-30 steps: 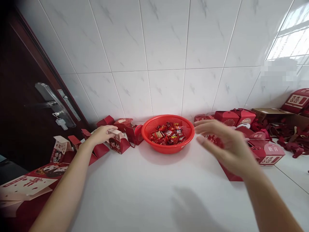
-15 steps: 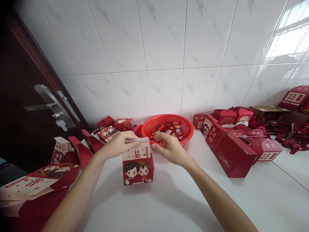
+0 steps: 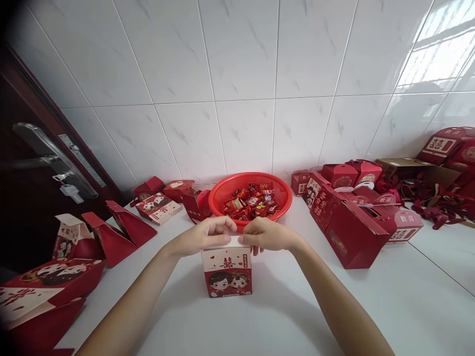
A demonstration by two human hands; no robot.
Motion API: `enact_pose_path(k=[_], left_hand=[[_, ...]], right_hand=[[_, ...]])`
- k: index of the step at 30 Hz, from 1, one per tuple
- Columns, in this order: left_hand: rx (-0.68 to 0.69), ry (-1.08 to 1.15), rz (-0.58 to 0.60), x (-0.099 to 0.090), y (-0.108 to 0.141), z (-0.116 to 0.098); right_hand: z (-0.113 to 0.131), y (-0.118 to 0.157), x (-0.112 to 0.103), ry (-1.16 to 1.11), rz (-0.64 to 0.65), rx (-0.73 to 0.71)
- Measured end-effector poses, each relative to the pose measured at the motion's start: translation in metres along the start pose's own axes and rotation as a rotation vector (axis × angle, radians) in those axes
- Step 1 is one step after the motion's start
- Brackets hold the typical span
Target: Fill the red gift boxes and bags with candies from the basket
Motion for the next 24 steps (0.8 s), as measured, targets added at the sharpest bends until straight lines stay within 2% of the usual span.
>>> enact_pose_path(k=[5,9,11,15,18,21,24], left_hand=[[-0.069,0.144,0.056,0.015,0.000,0.010],[-0.039,0.238,0.006,0.022,-0.006,0.010],[-0.006,0.247,0.009,0.026,-0.008,0.006],[0.060,0.171,0.074,0.028,-0.007,-0.007],[0.116,0.153,0.103,0.018,-0.009,-0.017],[0.154,0.170,0.052,-0.001,-0.023,-0.023],[0.151,0.057,-0.050,-0.019,-0.051,-0.019]], right_hand=[[-0.003,0.004,0.005,0.037,0.120,0.038],[-0.003,0.007,-0.009,0.057,0.099,-0.007],[-0.002,0.006,-0.025,0.047,0.002,-0.047],[-0.005,-0.003,-0.077,-0.040,-0.402,-0.101],[-0.018,-0.020,-0.106,-0.158,-0.646,-0.105],[-0.039,-0.048,-0.120,-0.158,-0.799,-0.050],[-0.057,-0.077,-0.115,-0.039,-0.773,0.007]])
Point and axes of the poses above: each hand's wrist, its own y-axis away from the middle knuckle, its own x-axis out of the palm, z = x × y, the point moved 7 cm from there along -y, towards the middle knuckle, and after that the axes turned 13 degrees about -z, right-handed, at the moved point
